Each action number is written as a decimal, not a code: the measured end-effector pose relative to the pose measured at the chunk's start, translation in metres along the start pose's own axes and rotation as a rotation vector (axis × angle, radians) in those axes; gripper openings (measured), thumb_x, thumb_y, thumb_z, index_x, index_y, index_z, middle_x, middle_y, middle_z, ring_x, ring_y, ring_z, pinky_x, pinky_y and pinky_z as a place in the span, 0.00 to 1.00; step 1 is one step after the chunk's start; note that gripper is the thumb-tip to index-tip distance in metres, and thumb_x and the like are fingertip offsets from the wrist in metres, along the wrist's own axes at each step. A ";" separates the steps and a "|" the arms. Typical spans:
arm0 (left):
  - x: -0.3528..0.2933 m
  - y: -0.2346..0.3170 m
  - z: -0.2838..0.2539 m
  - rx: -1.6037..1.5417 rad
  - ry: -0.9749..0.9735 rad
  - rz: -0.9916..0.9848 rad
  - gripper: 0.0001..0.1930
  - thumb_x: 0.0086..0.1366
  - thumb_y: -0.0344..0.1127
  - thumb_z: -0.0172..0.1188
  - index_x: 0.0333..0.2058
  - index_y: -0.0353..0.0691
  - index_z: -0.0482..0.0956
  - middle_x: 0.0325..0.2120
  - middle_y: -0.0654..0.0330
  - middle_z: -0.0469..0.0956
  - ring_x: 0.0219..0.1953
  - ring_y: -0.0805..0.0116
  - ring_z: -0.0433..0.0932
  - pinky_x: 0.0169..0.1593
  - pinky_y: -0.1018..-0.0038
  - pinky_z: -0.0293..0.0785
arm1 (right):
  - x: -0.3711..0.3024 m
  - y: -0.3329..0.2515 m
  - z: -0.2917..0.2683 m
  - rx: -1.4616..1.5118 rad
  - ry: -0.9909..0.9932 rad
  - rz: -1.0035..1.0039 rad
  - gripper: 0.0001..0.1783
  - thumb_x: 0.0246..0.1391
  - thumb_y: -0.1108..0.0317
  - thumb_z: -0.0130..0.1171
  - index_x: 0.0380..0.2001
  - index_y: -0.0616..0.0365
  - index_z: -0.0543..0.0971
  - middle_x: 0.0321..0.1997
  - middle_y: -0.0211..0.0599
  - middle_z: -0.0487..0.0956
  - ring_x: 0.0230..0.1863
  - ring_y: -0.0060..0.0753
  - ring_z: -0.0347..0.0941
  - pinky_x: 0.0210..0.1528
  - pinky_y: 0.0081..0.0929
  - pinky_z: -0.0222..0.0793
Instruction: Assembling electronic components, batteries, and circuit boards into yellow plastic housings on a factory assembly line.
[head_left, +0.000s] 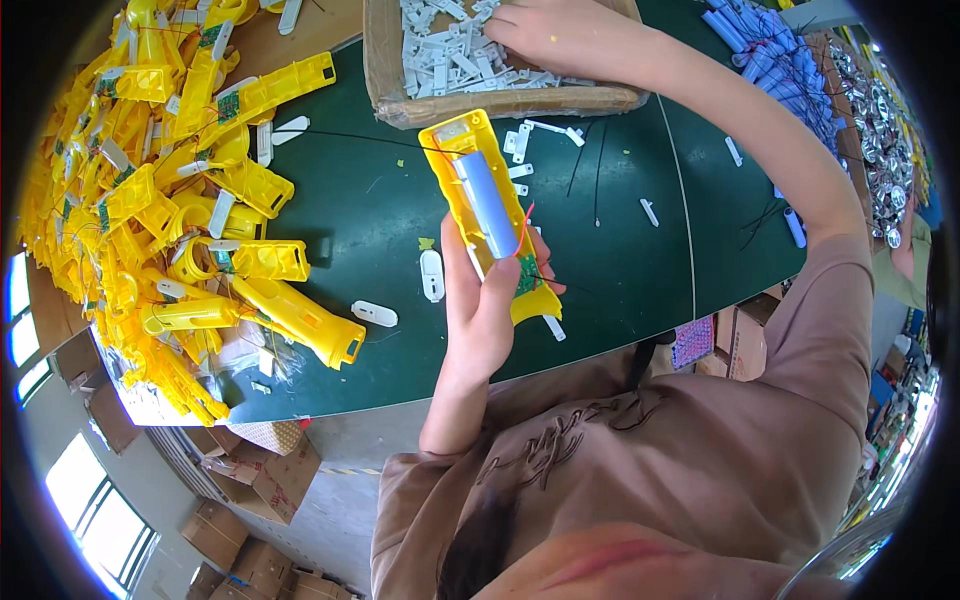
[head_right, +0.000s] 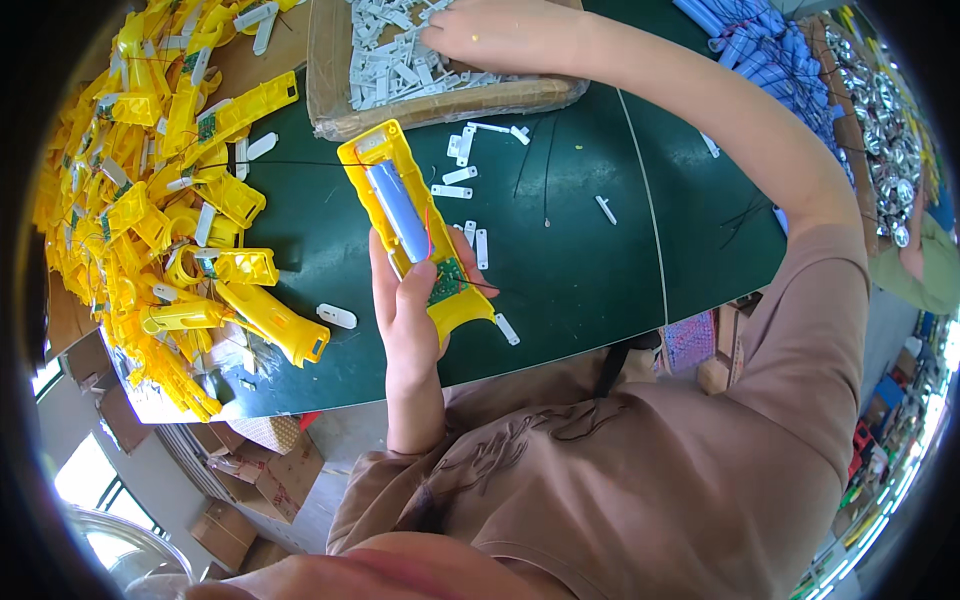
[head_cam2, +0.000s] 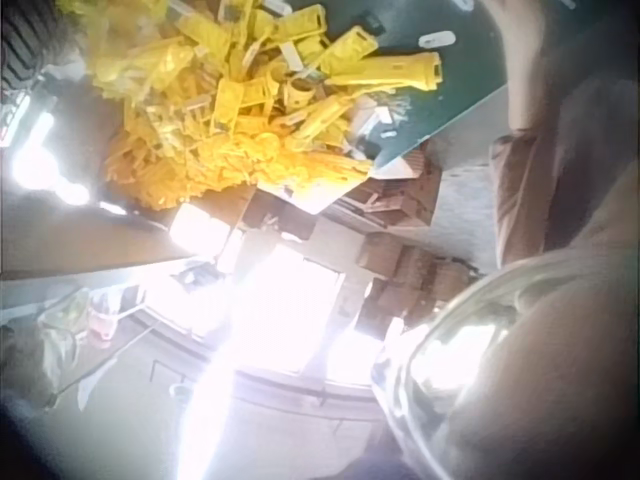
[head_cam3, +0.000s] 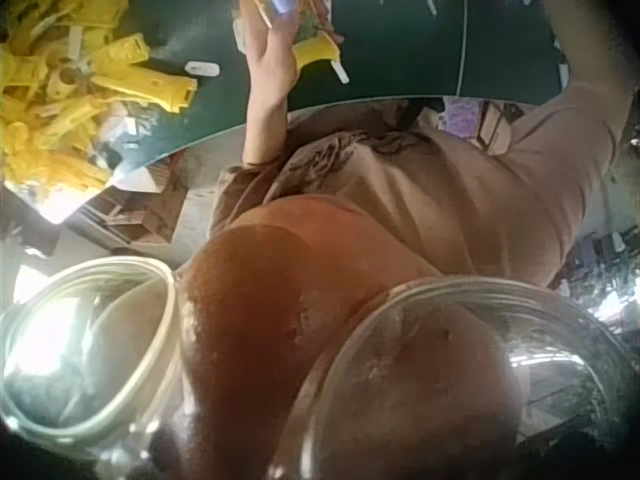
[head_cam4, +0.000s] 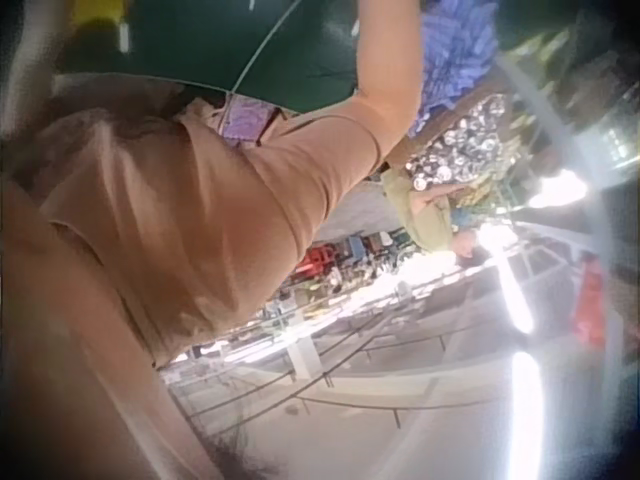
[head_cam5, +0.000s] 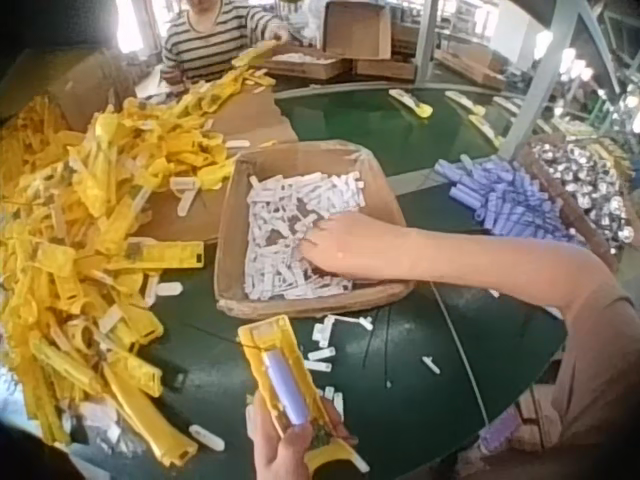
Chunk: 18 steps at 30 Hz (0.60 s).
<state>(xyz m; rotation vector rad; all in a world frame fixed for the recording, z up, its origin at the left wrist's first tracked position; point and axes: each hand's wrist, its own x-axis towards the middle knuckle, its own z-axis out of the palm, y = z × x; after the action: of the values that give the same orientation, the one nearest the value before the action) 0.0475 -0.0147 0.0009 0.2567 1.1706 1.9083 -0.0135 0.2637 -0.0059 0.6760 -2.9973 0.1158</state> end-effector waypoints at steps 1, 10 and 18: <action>0.000 0.000 0.001 -0.002 -0.014 0.007 0.24 0.62 0.30 0.42 0.56 0.38 0.50 0.36 0.53 0.69 0.33 0.69 0.73 0.37 0.69 0.78 | 0.002 -0.004 0.000 -0.154 0.086 -0.040 0.06 0.52 0.71 0.49 0.29 0.63 0.72 0.27 0.46 0.75 0.31 0.45 0.75 0.32 0.35 0.73; 0.000 -0.003 0.002 0.033 -0.027 0.024 0.24 0.63 0.31 0.43 0.57 0.38 0.50 0.36 0.53 0.69 0.33 0.69 0.73 0.37 0.70 0.77 | -0.001 -0.009 -0.014 0.090 0.026 0.243 0.08 0.51 0.72 0.48 0.32 0.65 0.74 0.26 0.52 0.77 0.27 0.49 0.76 0.32 0.38 0.73; -0.002 -0.004 0.005 0.090 -0.064 0.088 0.25 0.62 0.28 0.42 0.57 0.37 0.48 0.37 0.53 0.69 0.34 0.69 0.72 0.37 0.70 0.76 | -0.028 -0.028 -0.035 0.989 0.286 0.505 0.06 0.54 0.75 0.54 0.35 0.62 0.74 0.30 0.39 0.78 0.33 0.25 0.74 0.36 0.21 0.69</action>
<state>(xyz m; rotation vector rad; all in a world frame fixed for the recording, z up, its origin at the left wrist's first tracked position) 0.0539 -0.0120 0.0007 0.4210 1.2219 1.9112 0.0252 0.2532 0.0283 -0.1151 -2.5878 1.6010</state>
